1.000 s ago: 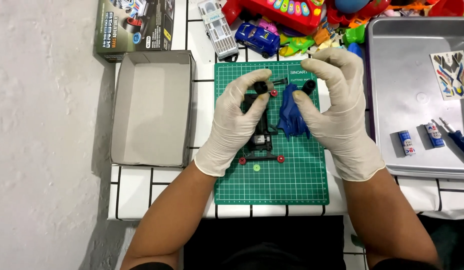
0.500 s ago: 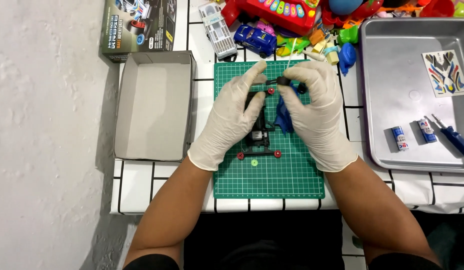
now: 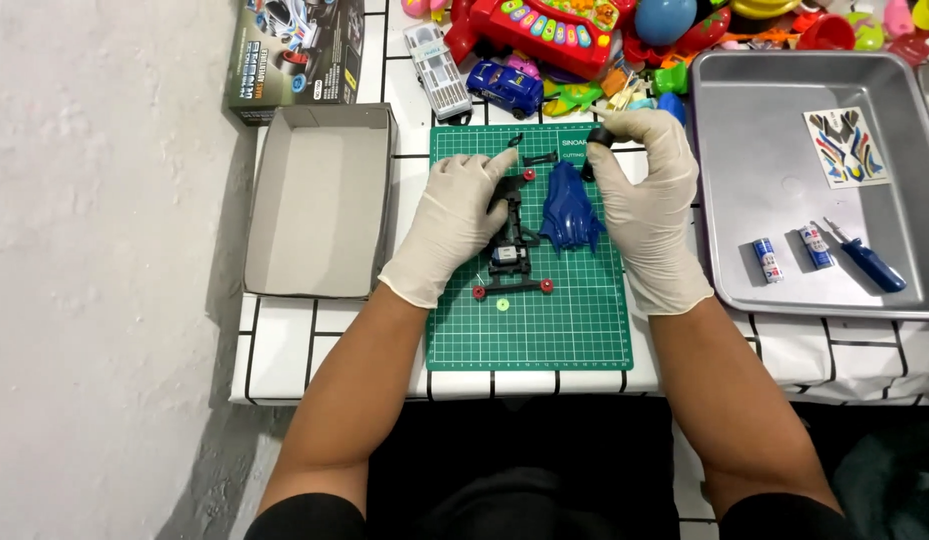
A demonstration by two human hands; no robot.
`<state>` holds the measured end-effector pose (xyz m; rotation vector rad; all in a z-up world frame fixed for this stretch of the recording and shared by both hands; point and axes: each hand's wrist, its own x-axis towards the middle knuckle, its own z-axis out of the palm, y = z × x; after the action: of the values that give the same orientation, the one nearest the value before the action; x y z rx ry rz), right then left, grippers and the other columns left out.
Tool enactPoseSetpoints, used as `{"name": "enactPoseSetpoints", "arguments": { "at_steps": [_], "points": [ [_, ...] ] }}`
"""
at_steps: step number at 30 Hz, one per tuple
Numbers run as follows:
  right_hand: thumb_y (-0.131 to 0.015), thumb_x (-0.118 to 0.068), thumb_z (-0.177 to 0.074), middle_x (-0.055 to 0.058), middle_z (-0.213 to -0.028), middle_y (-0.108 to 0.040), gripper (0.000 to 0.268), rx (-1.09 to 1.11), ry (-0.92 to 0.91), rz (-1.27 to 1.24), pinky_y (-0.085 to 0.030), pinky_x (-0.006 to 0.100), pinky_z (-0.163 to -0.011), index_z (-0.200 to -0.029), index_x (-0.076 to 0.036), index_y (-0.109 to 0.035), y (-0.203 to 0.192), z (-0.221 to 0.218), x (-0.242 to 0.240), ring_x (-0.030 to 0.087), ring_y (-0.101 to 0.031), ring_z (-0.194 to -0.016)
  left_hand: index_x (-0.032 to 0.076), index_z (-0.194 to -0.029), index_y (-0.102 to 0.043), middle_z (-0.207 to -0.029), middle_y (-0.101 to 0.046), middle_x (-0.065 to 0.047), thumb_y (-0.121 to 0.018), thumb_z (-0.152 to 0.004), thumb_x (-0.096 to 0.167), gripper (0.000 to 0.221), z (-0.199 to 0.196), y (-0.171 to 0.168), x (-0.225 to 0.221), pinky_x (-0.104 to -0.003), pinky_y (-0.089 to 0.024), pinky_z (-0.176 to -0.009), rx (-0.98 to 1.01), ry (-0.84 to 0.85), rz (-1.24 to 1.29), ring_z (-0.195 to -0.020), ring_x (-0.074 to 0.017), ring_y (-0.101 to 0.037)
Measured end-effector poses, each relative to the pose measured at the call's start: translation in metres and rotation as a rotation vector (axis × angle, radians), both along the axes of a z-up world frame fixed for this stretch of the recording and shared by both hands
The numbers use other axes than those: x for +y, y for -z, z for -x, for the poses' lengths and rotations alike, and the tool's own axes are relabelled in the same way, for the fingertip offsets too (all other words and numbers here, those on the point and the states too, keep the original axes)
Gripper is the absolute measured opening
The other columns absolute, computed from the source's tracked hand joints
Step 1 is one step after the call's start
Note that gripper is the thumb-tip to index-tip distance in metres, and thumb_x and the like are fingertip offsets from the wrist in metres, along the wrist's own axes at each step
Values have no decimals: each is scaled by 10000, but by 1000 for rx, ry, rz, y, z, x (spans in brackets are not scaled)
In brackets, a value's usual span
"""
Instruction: Assembling a mini 4WD toy car by installing batteries, motor components, and the body shell on a workspace.
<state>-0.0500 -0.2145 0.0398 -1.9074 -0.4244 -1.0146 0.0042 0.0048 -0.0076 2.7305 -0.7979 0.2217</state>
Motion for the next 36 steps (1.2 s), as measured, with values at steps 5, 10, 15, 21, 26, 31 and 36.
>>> {"name": "enactPoseSetpoints", "arguments": {
  "at_steps": [5, 10, 15, 21, 26, 31, 36],
  "points": [
    [-795, 27, -912, 65, -994, -689, 239, 354, -121, -232, -500, 409, -968, -1102, -76, -694, 18, 35, 2, 191, -649, -975, 198, -1446, -521, -1070, -722, -82, -675, -890, 288, 583, 2, -3, 5, -453, -371, -1124, -83, 13, -32, -1094, -288, -699],
    [-815, -7, -887, 86, -1009, -702, 250, 496, -169, -277, -516, 394, -963, -1102, -49, -695, 40, 78, -14, 189, -651, -977, 175, -1383, -568, -971, -717, -73, -708, -861, 302, 555, 20, -6, 12, -416, -426, -1052, -179, 15, -55, -959, -276, -733],
    [-813, -44, -892, 85, -1065, -699, 272, 558, -177, -404, -530, 347, -977, -1123, -43, -670, 55, 104, -28, 162, -656, -1000, 152, -1286, -619, -874, -710, -54, -725, -848, 327, 484, 47, -23, 22, -396, -444, -1005, -288, -6, -92, -851, -250, -742],
    [-812, 11, -846, 119, -1091, -698, 311, 598, -180, -472, -550, 353, -987, -1116, 5, -657, 62, 126, -25, 180, -668, -1026, 122, -1251, -655, -797, -678, -66, -746, -808, 332, 498, 77, -32, 32, -452, -401, -1036, -348, -104, -174, -841, -270, -714],
    [-797, 31, -849, 106, -1064, -682, 302, 607, -170, -479, -555, 351, -981, -1106, -8, -644, 68, 141, -24, 177, -646, -1036, 57, -1252, -682, -835, -688, -143, -734, -837, 322, 495, 103, -36, 28, -604, -267, -1124, -262, -244, -237, -1033, -350, -650],
    [-786, 32, -864, 110, -1058, -679, 289, 619, -161, -490, -561, 343, -976, -1106, -6, -634, 78, 145, -23, 177, -639, -1041, 35, -1278, -648, -803, -653, -153, -703, -853, 332, 521, 114, -28, 26, -644, -168, -1149, -247, -325, -253, -1057, -354, -613],
    [-788, 18, -874, 100, -1048, -666, 274, 631, -150, -476, -570, 333, -958, -1102, -10, -639, 72, 148, -17, 175, -626, -1059, -1, -1316, -632, -795, -650, -167, -686, -872, 348, 567, 122, -26, 26, -683, -102, -1134, -213, -401, -241, -1062, -369, -605]
  ]
}}
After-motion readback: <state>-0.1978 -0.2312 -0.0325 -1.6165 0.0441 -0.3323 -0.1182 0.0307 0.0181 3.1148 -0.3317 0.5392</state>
